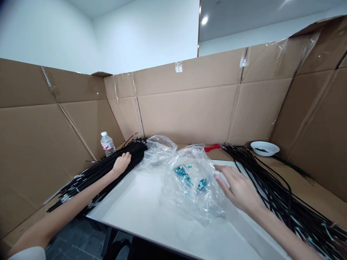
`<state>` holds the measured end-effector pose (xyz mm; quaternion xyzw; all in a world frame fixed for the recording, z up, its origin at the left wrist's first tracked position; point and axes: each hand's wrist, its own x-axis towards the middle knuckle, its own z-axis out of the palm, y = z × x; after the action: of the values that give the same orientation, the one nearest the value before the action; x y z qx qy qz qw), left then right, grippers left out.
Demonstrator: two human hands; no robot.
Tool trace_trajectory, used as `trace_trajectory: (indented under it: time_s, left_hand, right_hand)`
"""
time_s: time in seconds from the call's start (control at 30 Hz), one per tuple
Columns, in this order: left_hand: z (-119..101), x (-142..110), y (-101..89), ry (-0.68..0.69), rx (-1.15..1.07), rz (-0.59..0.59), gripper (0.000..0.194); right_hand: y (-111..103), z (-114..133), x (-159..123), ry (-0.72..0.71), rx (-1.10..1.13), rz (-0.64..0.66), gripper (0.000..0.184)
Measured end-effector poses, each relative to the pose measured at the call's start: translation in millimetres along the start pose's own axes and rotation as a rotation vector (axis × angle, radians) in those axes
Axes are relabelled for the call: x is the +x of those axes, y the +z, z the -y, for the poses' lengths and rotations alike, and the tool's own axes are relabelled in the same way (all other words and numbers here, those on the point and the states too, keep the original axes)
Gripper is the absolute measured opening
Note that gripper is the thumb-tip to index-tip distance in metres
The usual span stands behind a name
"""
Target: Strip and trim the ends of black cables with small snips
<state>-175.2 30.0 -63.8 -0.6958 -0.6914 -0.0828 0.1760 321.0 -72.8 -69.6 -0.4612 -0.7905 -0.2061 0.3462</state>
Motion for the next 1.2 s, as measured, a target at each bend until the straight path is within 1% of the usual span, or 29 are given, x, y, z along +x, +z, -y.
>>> trace_trajectory:
  time_s: [0.07,0.1,0.13,0.17,0.23,0.3,0.37,0.4,0.47,0.5,0.57,0.63,0.67,0.7,0.77,0.83,0.87,0.93,0.97,1.03,1.07,1.13,1.2]
  left_hand:
    - [3.0,7.7,-6.7,-0.062,0.019,-0.024,0.033]
    - [5.5,11.7,-12.5,-0.096,0.022,-0.042,0.034]
    - [8.9,15.4,-19.7,-0.127,0.022,-0.063,0.034]
    - [13.2,18.3,-28.1,-0.152,0.016,-0.084,0.034]
    - [23.0,21.0,-47.0,-0.173,-0.012,-0.129,0.034]
    - [31.2,18.6,-66.5,-0.155,-0.059,-0.173,0.032]
    - [34.9,11.5,-83.7,-0.105,-0.121,-0.213,0.033]
    - [34.8,6.6,-90.7,-0.073,-0.157,-0.231,0.036]
    - [31.6,-4.6,-101.3,-0.009,-0.234,-0.265,0.041]
    - [29.3,-10.5,-105.0,0.019,-0.271,-0.282,0.042]
    - [25.3,-22.3,-110.5,0.064,-0.339,-0.315,0.043]
    - [24.2,-33.7,-115.9,0.096,-0.398,-0.346,0.044]
    - [25.1,-39.2,-119.2,0.107,-0.424,-0.359,0.045]
    - [26.9,-44.6,-123.3,0.115,-0.448,-0.369,0.046]
    - [32.6,-54.5,-132.8,0.124,-0.491,-0.369,0.047]
    - [39.9,-62.7,-142.0,0.136,-0.532,-0.322,0.049]
    - [43.9,-66.0,-145.2,0.15,-0.552,-0.27,0.049]
    - [52.9,-72.0,-146.7,0.196,-0.591,-0.116,0.049]
    - [58.2,-75.1,-144.4,0.221,-0.608,-0.026,0.048]
    - [70.3,-82.8,-134.0,0.248,-0.633,0.126,0.044]
    - [77.2,-87.7,-126.3,0.243,-0.643,0.173,0.043]
    - [91.6,-98.9,-107.8,0.205,-0.662,0.211,0.04]
    - [105.1,-110.2,-88.1,0.15,-0.69,0.189,0.039]
  right_hand:
    - [-7.9,22.7,-11.0,-0.384,0.097,-0.086,0.031]
    - [-12.6,34.8,-14.5,-0.517,0.104,-0.102,0.033]
    - [-17.6,46.2,-16.0,-0.586,0.097,-0.134,0.033]
    - [-22.6,56.3,-15.0,-0.612,0.095,-0.178,0.03]
    - [-32.2,71.2,-4.4,-0.566,0.115,-0.242,0.019]
    - [-39.1,79.0,18.1,-0.43,0.149,-0.273,0.017]
    - [-41.4,83.1,50.5,-0.278,0.182,-0.278,0.013]
    - [-40.5,85.2,69.5,-0.232,0.185,-0.296,0.013]
    - [-35.0,91.9,110.5,-0.133,0.141,-0.304,0.02]
    - [-30.8,97.0,131.6,-0.126,0.104,-0.28,0.028]
    - [-20.8,110.1,172.0,-0.188,0.02,-0.243,0.043]
    - [-10.4,124.6,206.9,-0.285,-0.077,-0.253,0.053]
    - [-5.8,131.2,221.2,-0.336,-0.124,-0.255,0.054]
    - [-1.9,137.0,233.3,-0.392,-0.157,-0.245,0.049]
    - [3.0,144.9,250.7,-0.477,-0.226,-0.179,0.035]
    - [3.3,148.2,261.4,-0.52,-0.271,-0.118,0.039]
    - [2.0,148.5,265.2,-0.535,-0.273,-0.109,0.04]
    - [-3.0,147.9,271.6,-0.511,-0.239,-0.138,0.037]
    - [-6.0,147.4,274.7,-0.506,-0.231,-0.148,0.038]
    - [-11.0,146.7,281.2,-0.502,-0.221,-0.156,0.041]
    - [-12.3,146.7,284.5,-0.51,-0.206,-0.156,0.043]
    - [-11.3,147.5,290.9,-0.519,-0.152,-0.16,0.044]
    - [-5.6,149.8,296.3,-0.515,-0.088,-0.169,0.044]
